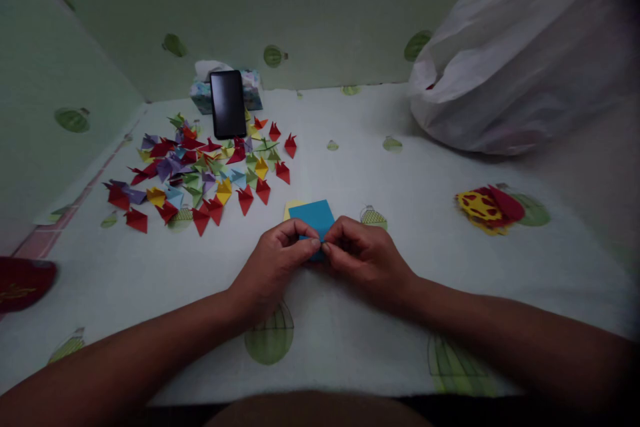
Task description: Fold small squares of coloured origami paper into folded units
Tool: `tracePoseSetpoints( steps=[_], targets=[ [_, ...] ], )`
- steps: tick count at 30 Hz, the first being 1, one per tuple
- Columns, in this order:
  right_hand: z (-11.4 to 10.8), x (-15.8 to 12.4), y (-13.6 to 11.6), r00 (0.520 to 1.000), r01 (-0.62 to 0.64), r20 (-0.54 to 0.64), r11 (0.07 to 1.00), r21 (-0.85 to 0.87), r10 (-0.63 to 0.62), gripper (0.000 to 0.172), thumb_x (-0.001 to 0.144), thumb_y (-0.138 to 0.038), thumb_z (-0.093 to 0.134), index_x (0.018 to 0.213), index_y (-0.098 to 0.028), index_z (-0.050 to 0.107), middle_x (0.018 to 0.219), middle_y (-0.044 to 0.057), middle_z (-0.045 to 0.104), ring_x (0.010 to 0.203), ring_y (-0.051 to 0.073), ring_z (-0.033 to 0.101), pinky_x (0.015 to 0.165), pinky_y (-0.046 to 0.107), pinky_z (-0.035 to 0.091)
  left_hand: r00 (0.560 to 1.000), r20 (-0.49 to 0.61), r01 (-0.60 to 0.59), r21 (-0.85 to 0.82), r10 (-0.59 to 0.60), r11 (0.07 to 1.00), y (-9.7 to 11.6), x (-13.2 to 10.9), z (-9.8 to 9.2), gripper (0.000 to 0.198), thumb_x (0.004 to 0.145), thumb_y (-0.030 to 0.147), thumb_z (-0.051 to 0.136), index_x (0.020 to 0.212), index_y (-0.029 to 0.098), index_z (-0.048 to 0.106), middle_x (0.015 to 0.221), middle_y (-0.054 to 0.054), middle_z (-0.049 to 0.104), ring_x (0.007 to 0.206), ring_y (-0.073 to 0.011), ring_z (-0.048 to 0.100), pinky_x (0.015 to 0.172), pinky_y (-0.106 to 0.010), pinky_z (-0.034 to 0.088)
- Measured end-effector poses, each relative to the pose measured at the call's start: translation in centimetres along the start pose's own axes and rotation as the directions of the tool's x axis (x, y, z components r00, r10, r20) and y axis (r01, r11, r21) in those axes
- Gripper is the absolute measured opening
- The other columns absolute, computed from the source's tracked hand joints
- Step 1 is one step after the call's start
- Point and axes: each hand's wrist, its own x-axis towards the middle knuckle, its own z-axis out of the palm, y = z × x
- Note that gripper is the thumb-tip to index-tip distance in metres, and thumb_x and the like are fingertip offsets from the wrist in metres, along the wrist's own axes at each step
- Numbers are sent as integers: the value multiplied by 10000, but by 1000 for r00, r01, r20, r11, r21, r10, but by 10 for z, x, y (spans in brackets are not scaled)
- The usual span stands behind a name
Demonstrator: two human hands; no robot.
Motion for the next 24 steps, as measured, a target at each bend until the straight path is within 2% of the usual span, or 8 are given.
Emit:
tracePoseSetpoints(
  steps=[6,13,16,20,24],
  targets=[
    [-1,0,-1,998,-53,18,998,38,52,147,865,-218,570,724,-183,547,629,-7,593,546,110,520,523,238,395,1000,-18,3,25,-3,1000,1,0,1,164,766,286,708,802,165,604,739,13,620,685,-123,552,688,-257,404],
    [-5,2,-4,976,-197,140,949,246,166,176,893,-306,546,775,-175,549,626,0,609,537,129,583,530,266,460,1000,-18,-17,178,21,984,6,3,2,224,750,340,730,790,146,624,688,2,619,648,-128,552,652,-264,434],
    [-6,3,-5,973,-218,127,945,243,192,186,890,-296,553,748,-176,547,591,-9,603,518,119,573,518,252,449,999,44,-13,142,7,990,6,4,0,228,762,344,729,797,140,634,717,-8,626,675,-135,575,667,-274,482],
    [-6,4,-6,981,-193,64,957,219,183,185,903,-272,542,744,-178,556,565,-17,604,514,115,565,523,245,443,995,97,-46,92,37,995,5,5,-3,273,864,416,620,808,150,636,777,-28,638,708,-144,596,692,-291,516],
    [-7,3,-7,986,-167,5,968,189,169,179,906,-262,545,744,-186,554,558,-23,597,510,114,546,517,243,432,996,87,-45,158,31,986,5,4,-4,245,806,385,705,803,154,625,720,-11,635,628,-125,571,627,-257,473]
  ],
)
